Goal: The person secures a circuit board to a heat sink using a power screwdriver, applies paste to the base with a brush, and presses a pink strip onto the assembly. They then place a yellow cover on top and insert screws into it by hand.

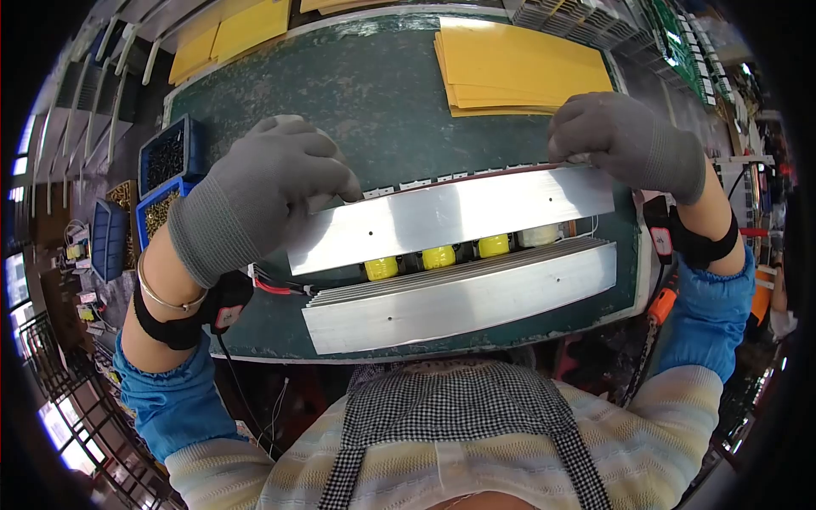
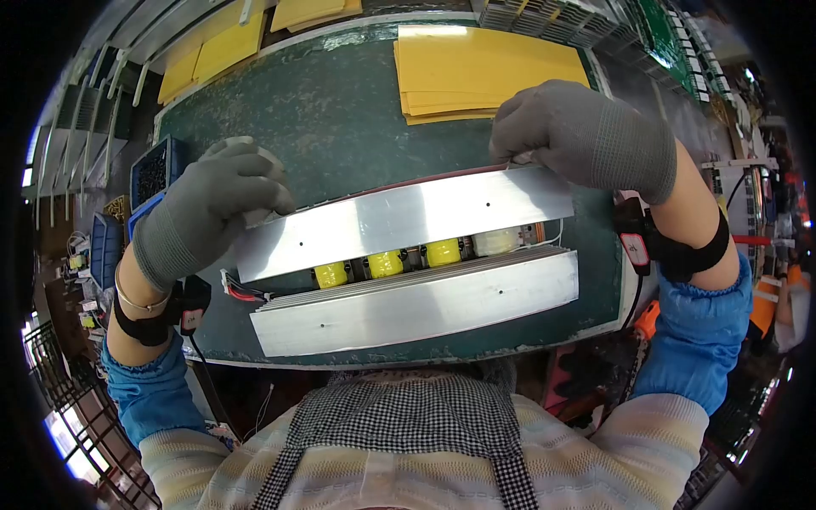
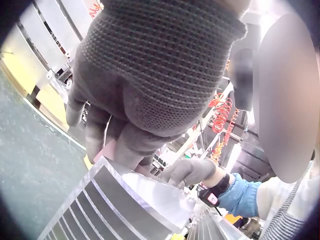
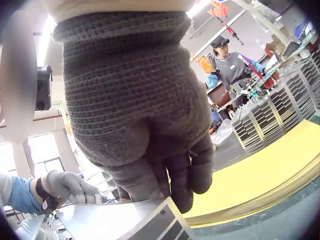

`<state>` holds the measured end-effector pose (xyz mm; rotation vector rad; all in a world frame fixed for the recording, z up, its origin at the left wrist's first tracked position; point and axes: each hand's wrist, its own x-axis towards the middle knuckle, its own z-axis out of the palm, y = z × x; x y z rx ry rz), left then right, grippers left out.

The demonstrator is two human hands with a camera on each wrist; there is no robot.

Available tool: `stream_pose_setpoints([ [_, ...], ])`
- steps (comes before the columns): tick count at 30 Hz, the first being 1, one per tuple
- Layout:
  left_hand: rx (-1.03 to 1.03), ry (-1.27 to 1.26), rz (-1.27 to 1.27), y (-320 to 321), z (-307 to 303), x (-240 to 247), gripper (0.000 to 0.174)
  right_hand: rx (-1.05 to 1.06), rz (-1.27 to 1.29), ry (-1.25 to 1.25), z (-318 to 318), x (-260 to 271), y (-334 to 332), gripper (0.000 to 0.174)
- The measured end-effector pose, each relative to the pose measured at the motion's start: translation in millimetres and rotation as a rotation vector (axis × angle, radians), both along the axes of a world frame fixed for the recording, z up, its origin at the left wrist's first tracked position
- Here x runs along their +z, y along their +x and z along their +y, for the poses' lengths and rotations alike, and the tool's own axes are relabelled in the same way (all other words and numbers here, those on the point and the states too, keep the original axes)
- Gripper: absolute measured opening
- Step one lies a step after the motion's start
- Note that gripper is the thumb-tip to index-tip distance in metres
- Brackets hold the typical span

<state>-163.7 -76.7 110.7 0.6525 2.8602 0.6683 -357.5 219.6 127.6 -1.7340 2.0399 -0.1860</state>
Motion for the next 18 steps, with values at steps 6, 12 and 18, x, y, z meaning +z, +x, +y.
stream_pose_setpoints([
  [6, 0.014, -0.013, -0.026, 1.3, 0.6, 3.6, 0.019, -0.014, -0.001, 0.013, 2.0, 1.4, 1.8, 0.016],
  [12, 0.02, -0.025, -0.012, 3.9, 3.1, 7.2, 0.021, -0.057, -0.042, 0.021, 4.5, 6.5, 5.8, 0.018],
  [18, 0.042, -0.093, 0.008, 18.3, -6.9, 15.4, 0.023, -0.106, -0.052, -0.037, 29.7, 21.2, 3.4, 0.04],
])
